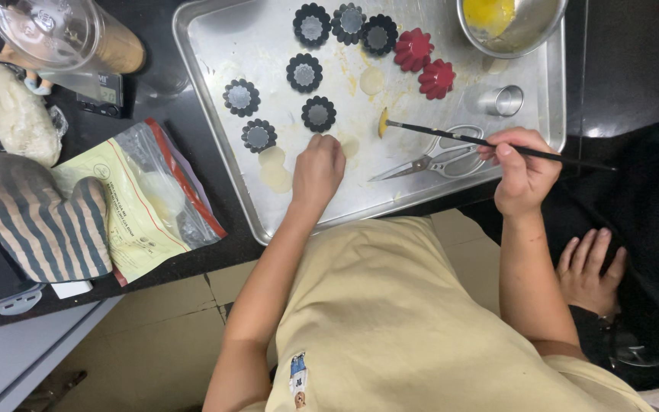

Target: The person lines fluted metal pastry molds with small round dough discs, pressing the dough into each mold by hand and setting the lined molds on a tray. They occasionally use a brush to apply egg wash to dough pieces and briefly open an oven door before returning to lining more molds.

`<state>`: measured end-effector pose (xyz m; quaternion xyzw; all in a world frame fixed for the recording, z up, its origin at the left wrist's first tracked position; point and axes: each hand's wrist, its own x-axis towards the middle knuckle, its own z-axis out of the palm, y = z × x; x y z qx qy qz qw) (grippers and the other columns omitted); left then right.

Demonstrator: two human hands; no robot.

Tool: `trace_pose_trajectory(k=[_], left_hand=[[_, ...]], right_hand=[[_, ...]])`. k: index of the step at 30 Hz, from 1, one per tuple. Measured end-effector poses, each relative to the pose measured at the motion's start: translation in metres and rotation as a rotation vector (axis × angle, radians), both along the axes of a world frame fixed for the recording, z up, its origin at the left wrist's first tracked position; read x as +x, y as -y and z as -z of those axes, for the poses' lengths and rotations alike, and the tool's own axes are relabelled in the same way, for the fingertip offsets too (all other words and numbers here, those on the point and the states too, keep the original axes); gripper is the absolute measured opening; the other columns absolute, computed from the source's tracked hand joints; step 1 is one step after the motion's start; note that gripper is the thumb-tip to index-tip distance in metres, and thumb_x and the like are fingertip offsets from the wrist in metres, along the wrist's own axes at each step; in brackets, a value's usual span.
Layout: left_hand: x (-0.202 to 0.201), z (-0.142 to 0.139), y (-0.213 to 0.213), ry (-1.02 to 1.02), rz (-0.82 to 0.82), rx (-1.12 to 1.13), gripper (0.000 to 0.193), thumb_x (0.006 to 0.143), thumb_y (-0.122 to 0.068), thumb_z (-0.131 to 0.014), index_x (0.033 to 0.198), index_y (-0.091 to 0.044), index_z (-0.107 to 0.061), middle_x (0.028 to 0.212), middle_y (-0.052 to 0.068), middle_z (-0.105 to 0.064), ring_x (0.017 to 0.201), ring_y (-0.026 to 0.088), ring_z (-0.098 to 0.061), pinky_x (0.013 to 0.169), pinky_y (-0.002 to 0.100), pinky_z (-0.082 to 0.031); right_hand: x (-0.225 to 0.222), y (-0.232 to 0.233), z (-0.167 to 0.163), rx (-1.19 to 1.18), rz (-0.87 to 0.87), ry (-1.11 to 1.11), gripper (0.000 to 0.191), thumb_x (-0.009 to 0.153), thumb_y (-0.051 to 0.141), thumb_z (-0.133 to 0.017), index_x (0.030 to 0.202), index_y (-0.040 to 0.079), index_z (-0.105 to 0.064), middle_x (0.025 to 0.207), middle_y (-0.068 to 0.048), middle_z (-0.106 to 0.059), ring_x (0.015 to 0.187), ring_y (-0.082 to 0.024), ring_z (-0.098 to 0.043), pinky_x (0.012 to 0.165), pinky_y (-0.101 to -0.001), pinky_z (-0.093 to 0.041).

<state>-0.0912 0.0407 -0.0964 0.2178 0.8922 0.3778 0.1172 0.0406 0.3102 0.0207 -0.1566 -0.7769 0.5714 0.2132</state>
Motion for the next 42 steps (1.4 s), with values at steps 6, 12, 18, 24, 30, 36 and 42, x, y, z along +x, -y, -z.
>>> trace_pose_trajectory(k=[6, 12, 18, 24, 30, 36, 42], left_hand=[[0.001, -0.009, 0.034, -0.203, 0.227, 0.031, 0.015, 0.086, -0.006, -0.068, 0.100, -0.002, -0.069, 0.098, 0.015, -0.063, 0.083, 0.033, -0.067, 0.068, 0.044, -0.055], [-0.008, -0.006, 0.024, 0.007, -0.013, 0.045, 0.008, 0.088, -0.011, -0.073, 0.087, -0.004, -0.069, 0.088, 0.015, -0.066, 0.074, 0.036, -0.066, 0.067, 0.046, -0.053], [-0.008, -0.002, 0.022, 0.050, -0.039, 0.070, 0.009, 0.086, -0.009, -0.073, 0.085, -0.002, -0.067, 0.085, 0.015, -0.066, 0.074, 0.034, -0.068, 0.067, 0.044, -0.054], [-0.007, -0.008, 0.020, 0.083, -0.060, 0.044, 0.011, 0.086, -0.010, -0.074, 0.084, -0.002, -0.068, 0.085, 0.015, -0.066, 0.075, 0.035, -0.068, 0.068, 0.045, -0.053], [0.003, -0.040, 0.079, -0.049, -0.218, -0.131, 0.006, 0.089, -0.006, -0.071, 0.093, -0.002, -0.070, 0.095, 0.018, -0.065, 0.084, 0.041, -0.067, 0.074, 0.049, -0.054], [0.010, -0.037, 0.102, 0.014, -0.271, -0.182, 0.015, 0.088, -0.009, -0.075, 0.096, 0.000, -0.067, 0.103, 0.019, -0.064, 0.086, 0.041, -0.067, 0.075, 0.049, -0.055], [0.015, -0.048, 0.102, 0.177, -0.351, -0.024, 0.017, 0.084, -0.006, -0.075, 0.098, -0.001, -0.067, 0.093, 0.015, -0.072, 0.075, 0.032, -0.070, 0.070, 0.040, -0.055]], right_hand=[[-0.004, 0.000, 0.020, -0.202, 0.013, -0.030, 0.015, 0.104, 0.010, -0.057, 0.106, -0.004, -0.063, 0.092, -0.015, -0.069, 0.073, -0.018, -0.066, 0.067, -0.0254, -0.052], [-0.020, 0.031, 0.033, -0.267, -0.165, 0.151, 0.014, 0.103, 0.008, -0.057, 0.107, -0.004, -0.065, 0.097, -0.014, -0.069, 0.082, -0.017, -0.064, 0.075, -0.0274, -0.050], [-0.022, 0.035, 0.002, 0.318, -0.197, 0.054, 0.007, 0.099, 0.002, -0.061, 0.098, -0.002, -0.067, 0.093, -0.013, -0.069, 0.088, -0.021, -0.067, 0.083, -0.0319, -0.053], [-0.028, 0.040, -0.002, 0.344, -0.384, 0.082, 0.007, 0.097, 0.002, -0.062, 0.099, -0.003, -0.067, 0.095, -0.015, -0.070, 0.088, -0.026, -0.067, 0.083, -0.0346, -0.053], [-0.019, 0.022, -0.005, 0.001, -0.125, 0.061, 0.012, 0.102, 0.004, -0.057, 0.103, -0.003, -0.066, 0.095, -0.011, -0.070, 0.085, -0.016, -0.067, 0.083, -0.0281, -0.056], [-0.026, 0.049, 0.019, 0.051, -0.291, 0.142, 0.011, 0.100, 0.003, -0.058, 0.100, -0.004, -0.067, 0.091, -0.011, -0.070, 0.084, -0.018, -0.068, 0.081, -0.0288, -0.055], [-0.024, 0.019, 0.010, -0.118, -0.074, -0.020, 0.011, 0.107, 0.004, -0.057, 0.108, -0.004, -0.064, 0.092, -0.013, -0.068, 0.081, -0.018, -0.066, 0.076, -0.0283, -0.055]])
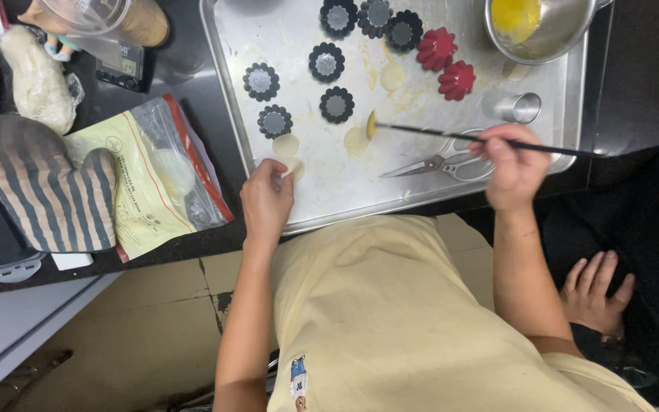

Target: The person lines fluted metal pastry molds with small round dough discs, pressing the dough into each mold by hand and setting the lined molds on a tray. They occasionally use a brush to apply egg wash to dough pieces and briefly open an oven door before returning to lining more molds.

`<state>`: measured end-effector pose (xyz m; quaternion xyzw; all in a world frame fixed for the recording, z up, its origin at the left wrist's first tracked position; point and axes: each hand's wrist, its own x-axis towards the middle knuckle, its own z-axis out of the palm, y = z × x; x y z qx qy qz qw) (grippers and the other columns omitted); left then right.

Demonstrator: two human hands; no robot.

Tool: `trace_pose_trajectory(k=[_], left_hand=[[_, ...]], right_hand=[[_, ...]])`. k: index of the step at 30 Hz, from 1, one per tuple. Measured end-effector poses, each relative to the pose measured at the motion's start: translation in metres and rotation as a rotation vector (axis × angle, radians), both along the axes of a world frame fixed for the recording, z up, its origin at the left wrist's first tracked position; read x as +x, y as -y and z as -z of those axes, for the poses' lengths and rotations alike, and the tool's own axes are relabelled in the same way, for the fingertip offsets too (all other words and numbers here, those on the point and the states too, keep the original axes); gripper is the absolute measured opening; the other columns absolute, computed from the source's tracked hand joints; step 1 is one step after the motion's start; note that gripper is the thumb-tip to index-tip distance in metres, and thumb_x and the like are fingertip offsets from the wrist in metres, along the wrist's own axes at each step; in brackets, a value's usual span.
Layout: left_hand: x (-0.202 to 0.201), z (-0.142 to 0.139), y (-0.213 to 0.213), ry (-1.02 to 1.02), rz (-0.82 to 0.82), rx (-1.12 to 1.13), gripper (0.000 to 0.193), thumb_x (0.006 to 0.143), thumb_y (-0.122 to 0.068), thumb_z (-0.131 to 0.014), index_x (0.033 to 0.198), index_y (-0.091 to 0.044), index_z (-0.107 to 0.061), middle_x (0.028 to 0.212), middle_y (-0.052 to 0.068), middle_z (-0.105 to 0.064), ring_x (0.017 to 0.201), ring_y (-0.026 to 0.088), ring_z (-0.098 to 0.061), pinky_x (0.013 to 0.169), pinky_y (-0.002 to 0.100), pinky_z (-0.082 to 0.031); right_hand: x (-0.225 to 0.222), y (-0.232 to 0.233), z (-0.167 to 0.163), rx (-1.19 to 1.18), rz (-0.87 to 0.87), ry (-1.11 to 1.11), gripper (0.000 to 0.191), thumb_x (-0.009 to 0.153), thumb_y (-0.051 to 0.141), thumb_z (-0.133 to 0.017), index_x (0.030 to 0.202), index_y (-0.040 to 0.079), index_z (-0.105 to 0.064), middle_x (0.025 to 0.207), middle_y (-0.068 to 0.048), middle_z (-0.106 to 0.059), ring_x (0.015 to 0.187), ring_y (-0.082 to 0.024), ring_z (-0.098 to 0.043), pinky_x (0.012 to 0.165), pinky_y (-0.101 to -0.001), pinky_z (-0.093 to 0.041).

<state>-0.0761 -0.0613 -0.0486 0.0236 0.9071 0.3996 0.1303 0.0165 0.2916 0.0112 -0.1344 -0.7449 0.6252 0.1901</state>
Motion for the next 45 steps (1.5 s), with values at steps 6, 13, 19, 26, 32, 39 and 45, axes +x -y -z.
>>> trace_pose_trajectory(k=[6, 13, 19, 26, 32, 39, 45], left_hand=[[-0.020, 0.013, -0.046, 0.271, 0.059, 0.320, 0.032, 0.078, -0.008, -0.076, 0.109, -0.006, -0.068, 0.084, 0.010, -0.075, 0.069, 0.027, -0.070, 0.065, 0.036, -0.056], [-0.017, 0.032, -0.046, -0.091, 0.126, -0.001, 0.016, 0.084, -0.011, -0.074, 0.098, -0.004, -0.073, 0.086, 0.013, -0.073, 0.079, 0.033, -0.070, 0.071, 0.044, -0.055], [-0.017, 0.031, -0.042, 0.001, 0.086, -0.025, 0.015, 0.082, -0.014, -0.078, 0.090, -0.003, -0.072, 0.079, 0.013, -0.071, 0.074, 0.033, -0.069, 0.068, 0.044, -0.054], [-0.022, 0.032, -0.045, 0.076, 0.100, -0.009, 0.021, 0.077, -0.018, -0.083, 0.087, -0.003, -0.072, 0.074, 0.013, -0.069, 0.069, 0.032, -0.069, 0.066, 0.044, -0.054], [-0.021, 0.032, -0.043, 0.064, 0.105, 0.005, 0.013, 0.082, -0.016, -0.079, 0.084, -0.004, -0.073, 0.076, 0.013, -0.072, 0.072, 0.032, -0.070, 0.068, 0.042, -0.055], [-0.020, 0.031, -0.043, 0.061, 0.090, 0.006, 0.011, 0.081, -0.013, -0.078, 0.084, -0.004, -0.074, 0.077, 0.014, -0.072, 0.073, 0.033, -0.070, 0.068, 0.043, -0.055], [-0.016, 0.034, -0.043, 0.029, 0.114, 0.006, 0.014, 0.082, -0.013, -0.077, 0.090, -0.003, -0.073, 0.082, 0.014, -0.071, 0.075, 0.034, -0.069, 0.070, 0.044, -0.054]], right_hand=[[-0.025, -0.090, 0.002, 0.300, 0.506, -0.238, 0.016, 0.114, 0.008, -0.050, 0.112, -0.002, -0.063, 0.090, -0.017, -0.075, 0.069, -0.016, -0.070, 0.056, -0.0246, -0.053], [-0.048, -0.119, 0.019, 0.282, 0.435, -0.166, 0.011, 0.116, 0.005, -0.055, 0.116, -0.002, -0.063, 0.095, -0.015, -0.075, 0.069, -0.014, -0.065, 0.060, -0.0260, -0.055], [-0.030, -0.111, -0.007, 0.223, 0.406, -0.211, 0.015, 0.117, 0.008, -0.053, 0.112, -0.002, -0.064, 0.091, -0.017, -0.074, 0.064, -0.016, -0.066, 0.055, -0.0239, -0.051], [-0.008, 0.029, 0.021, 0.044, -0.270, 0.179, 0.011, 0.102, 0.004, -0.058, 0.108, -0.003, -0.066, 0.096, -0.012, -0.069, 0.083, -0.015, -0.064, 0.078, -0.0274, -0.052], [-0.006, 0.037, 0.006, 0.141, -0.231, 0.179, 0.013, 0.101, 0.002, -0.056, 0.103, -0.002, -0.068, 0.095, -0.009, -0.071, 0.083, -0.014, -0.064, 0.080, -0.0270, -0.052], [-0.013, 0.043, -0.008, 0.452, -0.324, 0.042, 0.008, 0.094, 0.000, -0.061, 0.097, -0.001, -0.068, 0.090, -0.013, -0.070, 0.083, -0.024, -0.068, 0.079, -0.0329, -0.053], [-0.015, 0.049, -0.015, 0.435, -0.468, 0.022, 0.007, 0.095, 0.001, -0.062, 0.099, -0.002, -0.066, 0.095, -0.014, -0.070, 0.086, -0.028, -0.069, 0.079, -0.0359, -0.054]])
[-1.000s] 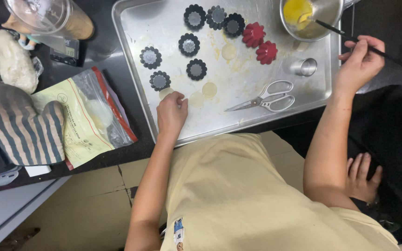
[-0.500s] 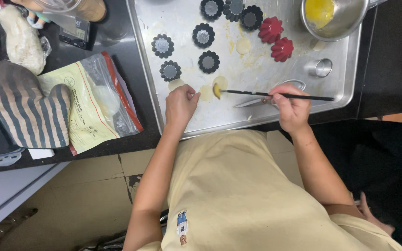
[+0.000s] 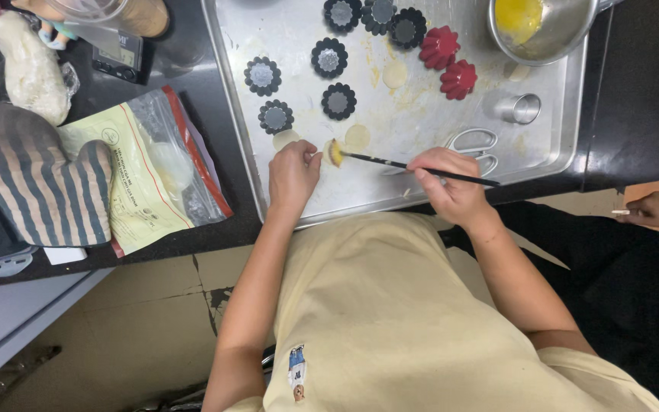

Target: The person lines fluted metal pastry molds with small round dough discs, pressing the dough into each mold by hand and setting the lined molds on a tray. They occasionally use a brush to apply egg wash to dough pieces and briefly open an oven door before returning to lining more molds.

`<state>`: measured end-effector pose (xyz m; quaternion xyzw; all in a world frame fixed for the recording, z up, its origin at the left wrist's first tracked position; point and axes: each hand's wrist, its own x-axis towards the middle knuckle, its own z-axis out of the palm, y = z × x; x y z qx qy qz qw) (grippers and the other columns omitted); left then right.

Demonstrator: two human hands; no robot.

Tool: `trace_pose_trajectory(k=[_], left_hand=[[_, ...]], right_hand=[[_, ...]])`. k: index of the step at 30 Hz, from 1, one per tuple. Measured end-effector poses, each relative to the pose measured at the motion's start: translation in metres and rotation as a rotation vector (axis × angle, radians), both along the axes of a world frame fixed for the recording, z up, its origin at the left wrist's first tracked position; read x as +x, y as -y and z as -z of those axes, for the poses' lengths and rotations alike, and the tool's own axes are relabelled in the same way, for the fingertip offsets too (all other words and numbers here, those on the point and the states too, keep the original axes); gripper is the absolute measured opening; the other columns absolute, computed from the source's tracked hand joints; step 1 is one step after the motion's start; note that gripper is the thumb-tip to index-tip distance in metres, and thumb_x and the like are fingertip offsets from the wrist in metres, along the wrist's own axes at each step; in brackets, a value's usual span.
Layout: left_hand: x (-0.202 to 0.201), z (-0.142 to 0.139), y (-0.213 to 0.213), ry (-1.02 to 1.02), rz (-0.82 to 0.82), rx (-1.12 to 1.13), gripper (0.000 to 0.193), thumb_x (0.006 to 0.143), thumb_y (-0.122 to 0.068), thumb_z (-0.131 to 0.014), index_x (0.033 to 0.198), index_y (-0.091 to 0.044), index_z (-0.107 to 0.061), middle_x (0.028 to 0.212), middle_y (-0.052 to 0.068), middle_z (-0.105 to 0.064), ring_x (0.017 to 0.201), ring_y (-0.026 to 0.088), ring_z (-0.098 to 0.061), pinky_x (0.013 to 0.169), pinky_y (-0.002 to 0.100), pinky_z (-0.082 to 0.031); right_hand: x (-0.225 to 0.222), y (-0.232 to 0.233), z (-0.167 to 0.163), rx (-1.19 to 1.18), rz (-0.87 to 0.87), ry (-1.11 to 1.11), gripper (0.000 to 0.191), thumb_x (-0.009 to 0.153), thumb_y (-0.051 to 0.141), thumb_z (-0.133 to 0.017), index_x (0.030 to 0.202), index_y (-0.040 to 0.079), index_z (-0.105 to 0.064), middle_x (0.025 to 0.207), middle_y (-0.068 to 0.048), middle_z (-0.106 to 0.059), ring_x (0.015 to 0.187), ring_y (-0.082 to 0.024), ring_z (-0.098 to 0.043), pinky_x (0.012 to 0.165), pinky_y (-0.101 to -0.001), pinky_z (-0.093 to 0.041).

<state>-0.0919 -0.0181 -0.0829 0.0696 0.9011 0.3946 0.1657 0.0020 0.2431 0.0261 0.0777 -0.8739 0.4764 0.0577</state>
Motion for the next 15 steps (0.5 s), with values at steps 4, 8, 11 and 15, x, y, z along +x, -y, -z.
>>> trace_pose_trajectory(k=[4, 8, 11, 15], left_hand=[[0.007, 0.004, -0.007, -0.102, 0.020, 0.052, 0.014, 0.083, -0.009, -0.074, 0.095, -0.001, -0.073, 0.086, 0.016, -0.070, 0.079, 0.035, -0.068, 0.072, 0.045, -0.054], [0.009, 0.009, -0.017, -0.027, 0.024, -0.001, 0.009, 0.084, -0.008, -0.072, 0.087, 0.000, -0.071, 0.083, 0.017, -0.069, 0.076, 0.035, -0.068, 0.072, 0.046, -0.054], [0.007, 0.010, -0.017, 0.003, 0.049, 0.014, 0.008, 0.085, -0.009, -0.070, 0.085, 0.000, -0.070, 0.083, 0.016, -0.069, 0.076, 0.034, -0.069, 0.073, 0.045, -0.055], [0.013, 0.004, -0.001, -0.336, 0.298, -0.103, 0.007, 0.093, -0.005, -0.067, 0.090, 0.001, -0.066, 0.091, 0.017, -0.065, 0.082, 0.036, -0.068, 0.072, 0.046, -0.055]], right_hand=[[0.008, -0.019, -0.008, -0.093, 0.186, -0.018, 0.010, 0.097, 0.004, -0.059, 0.098, -0.004, -0.066, 0.094, -0.015, -0.069, 0.078, -0.022, -0.067, 0.073, -0.0304, -0.053], [0.018, -0.033, -0.005, -0.332, 0.338, -0.014, 0.014, 0.102, 0.006, -0.058, 0.103, -0.006, -0.065, 0.095, -0.016, -0.069, 0.078, -0.019, -0.065, 0.073, -0.0260, -0.053], [0.021, -0.042, 0.001, -0.367, 0.409, -0.025, 0.015, 0.104, 0.007, -0.057, 0.105, -0.007, -0.064, 0.094, -0.016, -0.068, 0.076, -0.018, -0.065, 0.071, -0.0254, -0.052], [0.021, -0.056, 0.009, -0.480, 0.450, -0.070, 0.015, 0.105, 0.009, -0.057, 0.106, -0.005, -0.062, 0.089, -0.015, -0.068, 0.072, -0.017, -0.063, 0.067, -0.0257, -0.050]])
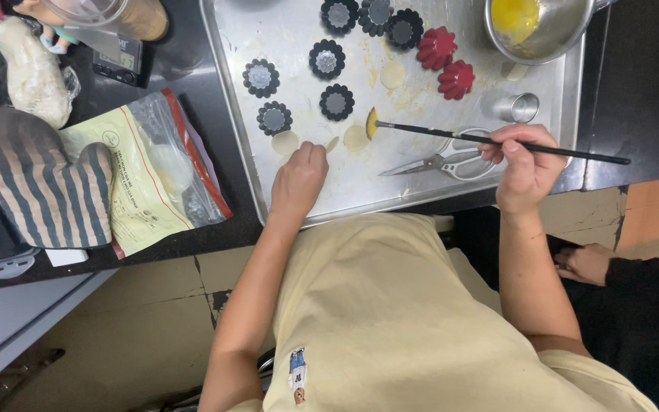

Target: The person lines fluted metal pastry molds with small round dough discs, pressing the dough into each mold by hand and setting the lined molds on a tray. They occasionally use a brush to apply egg wash to dough pieces and briefly open an oven door before returning to lining more molds.

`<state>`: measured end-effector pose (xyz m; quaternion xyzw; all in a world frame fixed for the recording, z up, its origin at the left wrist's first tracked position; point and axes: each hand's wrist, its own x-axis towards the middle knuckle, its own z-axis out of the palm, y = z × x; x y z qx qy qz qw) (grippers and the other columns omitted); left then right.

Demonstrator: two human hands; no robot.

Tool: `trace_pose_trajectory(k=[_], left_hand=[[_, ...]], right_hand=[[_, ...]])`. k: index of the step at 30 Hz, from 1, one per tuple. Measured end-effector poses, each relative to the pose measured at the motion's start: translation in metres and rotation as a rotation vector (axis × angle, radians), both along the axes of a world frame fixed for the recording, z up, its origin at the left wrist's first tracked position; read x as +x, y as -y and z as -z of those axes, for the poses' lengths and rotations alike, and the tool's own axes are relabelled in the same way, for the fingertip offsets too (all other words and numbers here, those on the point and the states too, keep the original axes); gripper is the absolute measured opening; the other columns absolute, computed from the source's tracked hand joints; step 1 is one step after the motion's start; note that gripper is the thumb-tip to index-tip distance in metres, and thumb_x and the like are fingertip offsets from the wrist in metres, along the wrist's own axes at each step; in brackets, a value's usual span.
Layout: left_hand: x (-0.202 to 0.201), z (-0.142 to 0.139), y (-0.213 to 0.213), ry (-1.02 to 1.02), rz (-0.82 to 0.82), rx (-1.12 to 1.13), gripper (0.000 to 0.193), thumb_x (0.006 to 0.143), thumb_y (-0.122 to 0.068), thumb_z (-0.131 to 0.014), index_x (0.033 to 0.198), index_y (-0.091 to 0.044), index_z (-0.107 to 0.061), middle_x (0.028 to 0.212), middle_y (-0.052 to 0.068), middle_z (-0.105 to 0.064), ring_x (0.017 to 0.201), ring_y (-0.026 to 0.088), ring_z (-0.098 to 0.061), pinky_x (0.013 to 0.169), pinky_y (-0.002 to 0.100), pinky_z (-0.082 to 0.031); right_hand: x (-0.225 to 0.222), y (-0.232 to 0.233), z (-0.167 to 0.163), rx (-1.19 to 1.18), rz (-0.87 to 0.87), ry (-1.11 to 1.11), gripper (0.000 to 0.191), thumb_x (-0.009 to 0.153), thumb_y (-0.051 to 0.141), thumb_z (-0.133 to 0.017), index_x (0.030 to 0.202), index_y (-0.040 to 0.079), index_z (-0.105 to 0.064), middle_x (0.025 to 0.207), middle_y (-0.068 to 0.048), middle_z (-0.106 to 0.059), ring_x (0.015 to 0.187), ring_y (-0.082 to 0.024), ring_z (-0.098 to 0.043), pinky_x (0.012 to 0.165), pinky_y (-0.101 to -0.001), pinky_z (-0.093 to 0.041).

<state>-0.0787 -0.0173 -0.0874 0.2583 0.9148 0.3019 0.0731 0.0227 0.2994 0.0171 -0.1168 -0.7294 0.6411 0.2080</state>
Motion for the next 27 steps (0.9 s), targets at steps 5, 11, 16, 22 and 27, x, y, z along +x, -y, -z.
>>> trace_pose_trajectory(k=[5, 11, 16, 22, 27], left_hand=[[0.001, -0.008, 0.017, 0.073, 0.045, 0.108, 0.010, 0.089, -0.007, -0.068, 0.096, -0.002, -0.069, 0.095, 0.016, -0.066, 0.084, 0.037, -0.068, 0.072, 0.046, -0.055], [-0.003, -0.008, 0.006, 0.252, -0.125, 0.100, 0.009, 0.088, -0.011, -0.072, 0.089, -0.002, -0.070, 0.088, 0.017, -0.068, 0.079, 0.038, -0.068, 0.072, 0.047, -0.055], [-0.003, -0.005, 0.005, 0.283, -0.162, 0.110, 0.008, 0.086, -0.009, -0.073, 0.086, -0.002, -0.070, 0.087, 0.017, -0.068, 0.079, 0.037, -0.068, 0.072, 0.046, -0.054], [-0.003, -0.003, 0.006, 0.301, -0.176, 0.132, 0.006, 0.085, -0.007, -0.072, 0.086, -0.002, -0.070, 0.086, 0.016, -0.069, 0.079, 0.036, -0.069, 0.072, 0.045, -0.055], [-0.001, -0.005, 0.006, 0.304, -0.172, 0.119, 0.005, 0.084, -0.006, -0.072, 0.086, -0.002, -0.071, 0.087, 0.017, -0.069, 0.080, 0.036, -0.069, 0.072, 0.046, -0.055]], right_hand=[[-0.008, 0.013, 0.019, -0.093, -0.064, 0.151, 0.014, 0.100, 0.008, -0.055, 0.104, -0.004, -0.063, 0.092, -0.014, -0.070, 0.075, -0.015, -0.064, 0.069, -0.0263, -0.050], [-0.014, 0.047, 0.026, 0.060, -0.320, 0.256, 0.012, 0.100, 0.003, -0.056, 0.103, -0.003, -0.066, 0.095, -0.011, -0.069, 0.080, -0.014, -0.062, 0.075, -0.0262, -0.051], [-0.014, 0.048, 0.012, 0.130, -0.245, 0.211, 0.011, 0.097, 0.002, -0.057, 0.099, -0.001, -0.067, 0.090, -0.009, -0.069, 0.080, -0.015, -0.063, 0.076, -0.0264, -0.052], [-0.017, 0.051, -0.001, 0.414, -0.356, 0.139, 0.008, 0.095, 0.001, -0.060, 0.098, -0.002, -0.067, 0.090, -0.013, -0.070, 0.083, -0.022, -0.067, 0.078, -0.0306, -0.052], [-0.011, 0.055, -0.015, 0.358, -0.286, 0.105, 0.007, 0.101, 0.002, -0.063, 0.101, -0.002, -0.068, 0.091, -0.014, -0.072, 0.082, -0.020, -0.071, 0.076, -0.0299, -0.055]])
